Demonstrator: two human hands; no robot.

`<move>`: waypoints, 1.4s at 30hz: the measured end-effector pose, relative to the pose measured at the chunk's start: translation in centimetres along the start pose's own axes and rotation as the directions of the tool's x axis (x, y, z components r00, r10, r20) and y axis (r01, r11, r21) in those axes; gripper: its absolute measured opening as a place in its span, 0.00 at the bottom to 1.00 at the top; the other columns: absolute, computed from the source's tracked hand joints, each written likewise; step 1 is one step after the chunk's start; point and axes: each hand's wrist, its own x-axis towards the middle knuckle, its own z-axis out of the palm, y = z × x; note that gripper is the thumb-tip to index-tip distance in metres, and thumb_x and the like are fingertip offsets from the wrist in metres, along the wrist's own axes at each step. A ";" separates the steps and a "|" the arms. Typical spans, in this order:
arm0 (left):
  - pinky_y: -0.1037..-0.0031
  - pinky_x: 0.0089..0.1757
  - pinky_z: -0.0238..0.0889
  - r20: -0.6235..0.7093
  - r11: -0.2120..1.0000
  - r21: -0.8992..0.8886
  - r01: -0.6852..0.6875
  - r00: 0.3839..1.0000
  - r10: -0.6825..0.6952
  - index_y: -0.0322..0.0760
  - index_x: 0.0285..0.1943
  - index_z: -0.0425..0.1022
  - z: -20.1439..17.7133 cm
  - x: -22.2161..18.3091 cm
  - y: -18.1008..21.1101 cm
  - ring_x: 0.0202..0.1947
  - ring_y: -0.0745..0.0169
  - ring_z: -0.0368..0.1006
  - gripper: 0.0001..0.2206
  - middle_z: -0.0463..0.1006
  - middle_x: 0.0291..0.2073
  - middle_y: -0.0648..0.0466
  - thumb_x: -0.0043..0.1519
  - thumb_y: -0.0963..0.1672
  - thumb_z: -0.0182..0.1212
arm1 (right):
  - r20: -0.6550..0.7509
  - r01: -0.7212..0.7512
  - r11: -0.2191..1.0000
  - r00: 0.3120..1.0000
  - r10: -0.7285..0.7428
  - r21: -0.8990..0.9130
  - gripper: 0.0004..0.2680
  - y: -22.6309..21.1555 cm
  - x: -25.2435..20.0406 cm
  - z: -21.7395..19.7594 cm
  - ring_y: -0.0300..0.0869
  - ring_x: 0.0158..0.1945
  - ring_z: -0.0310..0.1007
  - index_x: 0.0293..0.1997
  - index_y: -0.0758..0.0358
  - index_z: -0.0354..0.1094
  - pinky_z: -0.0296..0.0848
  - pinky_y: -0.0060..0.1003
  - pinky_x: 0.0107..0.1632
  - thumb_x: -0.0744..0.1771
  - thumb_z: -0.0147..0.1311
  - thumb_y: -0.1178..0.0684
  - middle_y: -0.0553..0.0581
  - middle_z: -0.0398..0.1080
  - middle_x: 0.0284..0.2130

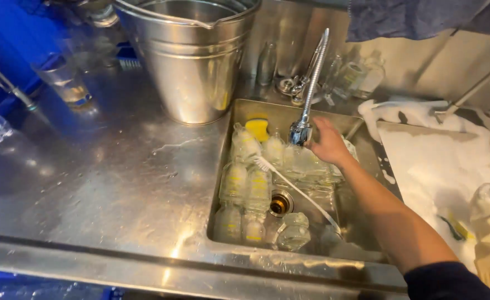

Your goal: The person is rinsing glass bottles under a faucet, placing them in a sink, and then organizing them into a blue plastic crate.

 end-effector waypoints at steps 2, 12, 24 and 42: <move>0.63 0.48 0.70 -0.066 0.991 -0.091 -0.096 0.994 0.090 0.18 0.47 0.80 3.0 -1.2 7.1 0.41 0.47 0.76 0.08 0.80 0.44 0.34 0.66 0.38 0.67 | 0.059 0.123 0.968 0.992 -0.112 -0.220 0.49 -2.6 2.6 -0.7 0.63 0.74 0.43 0.76 0.65 0.32 0.52 0.49 0.71 0.53 0.76 0.62 0.65 0.35 0.75; 0.81 0.30 0.70 0.448 0.753 -0.645 -0.132 0.733 0.512 0.42 0.32 0.79 25.3 -4.3 29.6 0.23 0.75 0.72 0.02 0.79 0.21 0.62 0.56 0.42 0.68 | 0.220 0.309 0.664 0.951 -0.217 -0.681 0.40 -2.3 15.7 2.4 0.50 0.76 0.39 0.79 0.59 0.29 0.48 0.53 0.70 0.61 0.55 0.45 0.56 0.30 0.77; 0.65 0.43 0.62 0.695 0.847 -0.411 0.337 0.717 0.052 0.42 0.32 0.71 39.4 -5.5 30.5 0.39 0.54 0.73 0.10 0.80 0.33 0.50 0.63 0.46 0.46 | 0.641 -0.452 0.889 0.703 0.309 0.067 0.14 -4.7 -2.2 6.4 0.36 0.30 0.71 0.52 0.48 0.67 0.77 0.29 0.37 0.71 0.38 0.36 0.49 0.65 0.26; 0.64 0.56 0.62 0.847 0.653 -0.302 0.695 0.510 -0.152 0.44 0.63 0.76 38.2 -8.6 33.8 0.53 0.55 0.76 0.27 0.86 0.42 0.54 0.66 0.57 0.41 | 0.191 -0.369 0.907 0.924 0.333 0.204 0.08 0.0 -8.5 11.3 0.34 0.30 0.74 0.37 0.42 0.76 0.73 0.31 0.37 0.68 0.51 0.39 0.42 0.71 0.22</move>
